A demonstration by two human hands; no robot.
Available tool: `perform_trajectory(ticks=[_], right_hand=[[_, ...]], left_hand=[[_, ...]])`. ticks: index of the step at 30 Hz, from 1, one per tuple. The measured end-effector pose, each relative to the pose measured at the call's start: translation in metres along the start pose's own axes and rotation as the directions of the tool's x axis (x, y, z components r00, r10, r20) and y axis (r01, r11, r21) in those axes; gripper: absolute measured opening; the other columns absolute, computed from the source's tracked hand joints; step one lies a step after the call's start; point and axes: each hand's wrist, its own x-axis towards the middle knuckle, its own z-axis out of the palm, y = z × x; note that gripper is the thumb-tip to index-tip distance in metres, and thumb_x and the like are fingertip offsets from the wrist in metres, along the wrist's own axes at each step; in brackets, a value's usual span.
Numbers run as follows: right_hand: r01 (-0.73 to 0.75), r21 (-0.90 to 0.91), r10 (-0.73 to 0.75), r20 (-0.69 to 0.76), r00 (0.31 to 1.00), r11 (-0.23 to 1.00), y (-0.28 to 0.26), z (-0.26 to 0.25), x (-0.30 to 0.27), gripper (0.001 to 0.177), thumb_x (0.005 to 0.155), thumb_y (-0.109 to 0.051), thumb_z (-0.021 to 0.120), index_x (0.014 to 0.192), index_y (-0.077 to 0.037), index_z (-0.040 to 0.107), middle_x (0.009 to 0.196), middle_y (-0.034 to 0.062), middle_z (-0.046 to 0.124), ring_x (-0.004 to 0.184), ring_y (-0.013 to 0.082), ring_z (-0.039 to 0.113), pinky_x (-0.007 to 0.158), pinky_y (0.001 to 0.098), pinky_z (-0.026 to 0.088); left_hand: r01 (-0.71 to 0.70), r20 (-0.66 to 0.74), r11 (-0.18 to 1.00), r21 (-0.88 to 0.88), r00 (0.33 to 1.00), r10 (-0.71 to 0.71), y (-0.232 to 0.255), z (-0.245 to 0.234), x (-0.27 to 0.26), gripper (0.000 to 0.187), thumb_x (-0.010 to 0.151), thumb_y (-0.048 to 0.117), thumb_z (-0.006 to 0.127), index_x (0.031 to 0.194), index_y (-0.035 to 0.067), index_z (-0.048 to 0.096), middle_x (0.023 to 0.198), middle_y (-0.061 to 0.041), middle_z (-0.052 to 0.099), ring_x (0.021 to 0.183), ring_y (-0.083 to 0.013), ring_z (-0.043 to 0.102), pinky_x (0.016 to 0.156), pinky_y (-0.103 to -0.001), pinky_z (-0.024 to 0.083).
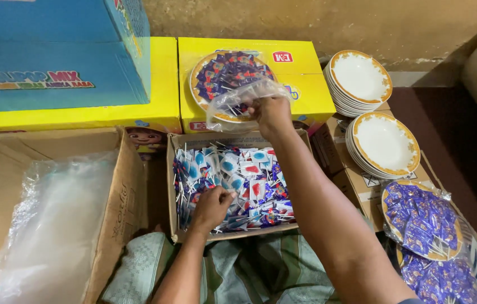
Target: The person places individual packets from a large box into small clear plastic bags by hand, and then wraps a stack of plates in a large plastic sheet.
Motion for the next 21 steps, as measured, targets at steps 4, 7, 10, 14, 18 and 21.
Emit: perform_trajectory(ticks=[4, 7, 10, 14, 18, 21], right_hand=[[-0.043, 0.041, 0.039, 0.097, 0.995, 0.998, 0.001, -0.026, -0.032, 0.033, 0.098, -0.003, 0.048, 0.129, 0.007, 0.045, 0.105, 0.0158, 0.066, 0.077, 0.0241, 0.077, 0.054, 0.0223, 0.059], [0.115, -0.222, -0.085, 0.14, 0.987, 0.968, 0.01, -0.041, -0.032, 0.051, 0.1, -0.01, 0.051, 0.147, 0.007, 0.04, 0.133, 0.0242, 0.058, 0.086, 0.0279, 0.078, 0.061, 0.0309, 0.067], [0.322, -0.584, -0.222, 0.237, 0.946, 0.745, 0.01, -0.045, -0.034, 0.048, 0.095, -0.013, 0.049, 0.143, -0.005, 0.051, 0.139, 0.0172, 0.056, 0.098, 0.0346, 0.073, 0.076, 0.0413, 0.061], [0.544, -0.839, -0.221, 0.531, 0.818, -0.002, 0.014, -0.047, -0.017, 0.058, 0.086, -0.017, 0.043, 0.141, -0.02, 0.062, 0.147, 0.0089, 0.053, 0.119, 0.0422, 0.064, 0.097, 0.0557, 0.055], [0.578, -0.808, -0.134, 0.59, 0.797, -0.119, 0.015, -0.048, -0.008, 0.06, 0.087, -0.013, 0.041, 0.145, -0.016, 0.055, 0.14, 0.0129, 0.057, 0.11, 0.0452, 0.068, 0.092, 0.0584, 0.056], [0.595, -0.803, -0.264, 0.57, 0.778, 0.02, -0.001, -0.052, -0.047, 0.056, 0.087, -0.012, 0.045, 0.14, -0.022, 0.059, 0.147, 0.0127, 0.049, 0.107, 0.0544, 0.064, 0.089, 0.0647, 0.055]], left_hand=[[-0.011, 0.013, 0.999, 0.037, 1.0, 0.01, -0.003, 0.001, 0.001, 0.044, 0.095, 0.05, 0.061, 0.105, 0.009, 0.073, 0.095, -0.015, 0.074, 0.106, -0.0381, 0.069, 0.093, -0.05, 0.054], [-0.02, 0.025, 0.999, 0.044, 1.0, 0.019, -0.003, -0.001, 0.0, 0.045, 0.096, 0.051, 0.06, 0.104, 0.009, 0.073, 0.094, -0.014, 0.074, 0.105, -0.0357, 0.07, 0.092, -0.048, 0.054], [-0.02, 0.04, 0.997, 0.077, 0.999, 0.017, -0.001, -0.002, 0.001, 0.045, 0.097, 0.05, 0.059, 0.104, 0.008, 0.073, 0.094, -0.013, 0.074, 0.104, -0.0349, 0.07, 0.092, -0.048, 0.054], [0.006, 0.045, 0.997, 0.083, 0.999, -0.01, 0.004, -0.004, -0.003, 0.047, 0.096, 0.051, 0.058, 0.106, 0.007, 0.072, 0.098, -0.016, 0.073, 0.108, -0.0388, 0.068, 0.095, -0.052, 0.053], [0.058, 0.038, 0.994, 0.09, 0.997, -0.061, -0.003, -0.003, -0.002, 0.049, 0.097, 0.051, 0.056, 0.109, 0.006, 0.072, 0.102, -0.019, 0.073, 0.111, -0.0425, 0.067, 0.097, -0.054, 0.052], [0.115, 0.016, 0.981, 0.156, 0.993, -0.119, -0.02, 0.0, 0.01, 0.046, 0.097, 0.054, 0.051, 0.106, 0.015, 0.073, 0.099, -0.011, 0.075, 0.11, -0.0369, 0.069, 0.094, -0.05, 0.054]])
